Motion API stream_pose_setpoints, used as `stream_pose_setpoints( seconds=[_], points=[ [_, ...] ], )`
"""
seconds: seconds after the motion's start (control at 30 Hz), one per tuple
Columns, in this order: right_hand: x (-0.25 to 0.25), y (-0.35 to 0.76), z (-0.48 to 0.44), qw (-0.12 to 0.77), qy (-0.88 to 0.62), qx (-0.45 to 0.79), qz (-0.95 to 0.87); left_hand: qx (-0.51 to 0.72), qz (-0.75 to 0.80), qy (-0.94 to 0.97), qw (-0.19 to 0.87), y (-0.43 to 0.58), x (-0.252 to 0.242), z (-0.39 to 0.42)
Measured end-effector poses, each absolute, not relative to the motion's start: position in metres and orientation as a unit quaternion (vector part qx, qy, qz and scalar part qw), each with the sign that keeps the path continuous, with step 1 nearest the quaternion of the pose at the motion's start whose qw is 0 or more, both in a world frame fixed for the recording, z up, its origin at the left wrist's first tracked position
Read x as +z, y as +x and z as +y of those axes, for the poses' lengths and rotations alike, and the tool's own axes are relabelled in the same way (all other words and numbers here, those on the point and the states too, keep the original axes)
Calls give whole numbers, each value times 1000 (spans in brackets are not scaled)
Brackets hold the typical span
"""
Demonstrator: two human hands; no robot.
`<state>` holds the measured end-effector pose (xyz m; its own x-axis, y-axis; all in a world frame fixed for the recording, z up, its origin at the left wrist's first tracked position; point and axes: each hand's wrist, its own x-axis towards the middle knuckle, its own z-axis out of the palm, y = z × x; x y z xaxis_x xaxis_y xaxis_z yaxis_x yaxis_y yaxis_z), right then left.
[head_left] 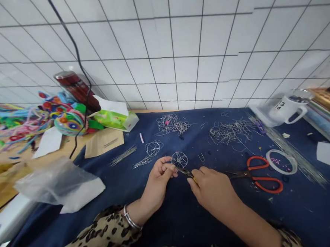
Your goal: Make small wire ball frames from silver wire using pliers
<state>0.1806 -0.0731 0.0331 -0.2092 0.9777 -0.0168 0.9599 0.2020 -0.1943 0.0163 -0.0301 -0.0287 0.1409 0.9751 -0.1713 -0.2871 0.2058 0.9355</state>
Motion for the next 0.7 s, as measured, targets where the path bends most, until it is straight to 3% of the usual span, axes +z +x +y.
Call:
stream_pose_setpoints(
  seconds=[0.7],
  points=[
    [35,196,-63,76,-616,164,-767,490,417,384,662,15,-20,-30]
  ],
)
